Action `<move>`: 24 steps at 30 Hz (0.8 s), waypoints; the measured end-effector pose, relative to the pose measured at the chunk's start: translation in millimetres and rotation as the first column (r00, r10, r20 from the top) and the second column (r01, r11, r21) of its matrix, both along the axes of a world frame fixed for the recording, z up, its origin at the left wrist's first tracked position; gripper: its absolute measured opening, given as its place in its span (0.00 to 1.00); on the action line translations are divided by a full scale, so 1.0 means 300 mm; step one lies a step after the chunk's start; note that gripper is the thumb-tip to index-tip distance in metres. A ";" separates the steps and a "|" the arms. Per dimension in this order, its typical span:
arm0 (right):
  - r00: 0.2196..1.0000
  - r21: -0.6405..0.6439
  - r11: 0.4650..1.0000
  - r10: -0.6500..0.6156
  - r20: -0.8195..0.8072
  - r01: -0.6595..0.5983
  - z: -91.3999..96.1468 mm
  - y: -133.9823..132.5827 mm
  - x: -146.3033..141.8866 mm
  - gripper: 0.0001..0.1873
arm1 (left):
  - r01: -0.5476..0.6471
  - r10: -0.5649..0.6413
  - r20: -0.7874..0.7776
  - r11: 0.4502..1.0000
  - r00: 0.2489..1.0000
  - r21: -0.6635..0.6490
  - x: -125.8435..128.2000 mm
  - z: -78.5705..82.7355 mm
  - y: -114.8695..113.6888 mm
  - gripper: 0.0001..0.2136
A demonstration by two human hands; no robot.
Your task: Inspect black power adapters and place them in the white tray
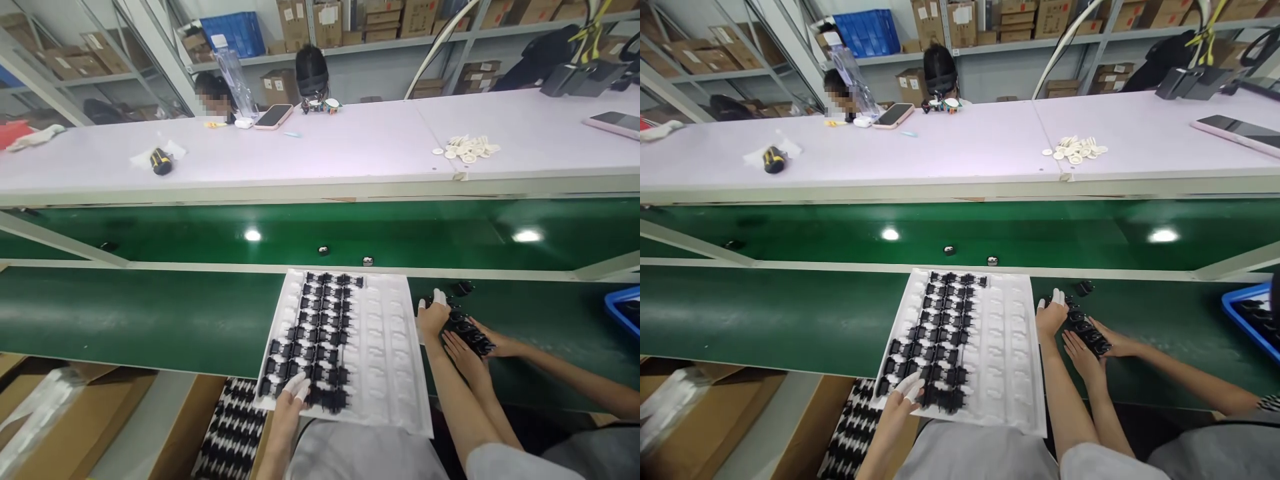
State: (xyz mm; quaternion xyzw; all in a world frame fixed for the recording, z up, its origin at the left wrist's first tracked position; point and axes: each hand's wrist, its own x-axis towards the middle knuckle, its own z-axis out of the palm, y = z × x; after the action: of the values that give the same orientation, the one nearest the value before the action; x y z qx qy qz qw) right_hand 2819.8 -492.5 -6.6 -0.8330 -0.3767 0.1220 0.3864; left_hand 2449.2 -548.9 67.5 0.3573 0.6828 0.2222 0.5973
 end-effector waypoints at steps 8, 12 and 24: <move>0.855 -0.254 0.831 0.517 0.027 -0.495 -0.058 0.219 -0.143 0.18 | 0.081 -0.084 0.046 0.995 0.995 0.065 0.134 0.004 0.153 0.25; 0.783 -0.326 0.734 0.621 -0.034 -0.596 -0.076 0.333 -0.203 0.18 | 0.117 -0.128 0.065 0.981 0.990 0.155 0.213 0.001 0.211 0.25; 0.849 0.021 0.912 0.389 -0.358 -0.409 -0.034 0.272 -0.214 0.15 | 0.488 -0.455 -0.177 0.805 0.873 0.338 0.440 -0.053 0.556 0.10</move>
State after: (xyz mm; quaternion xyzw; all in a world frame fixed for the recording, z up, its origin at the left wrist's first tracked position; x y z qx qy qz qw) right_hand 2755.7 -411.1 -16.8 -0.7114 -0.4619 0.3578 0.3906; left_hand 2581.2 -382.0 51.5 0.6316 0.5431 0.1763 0.5245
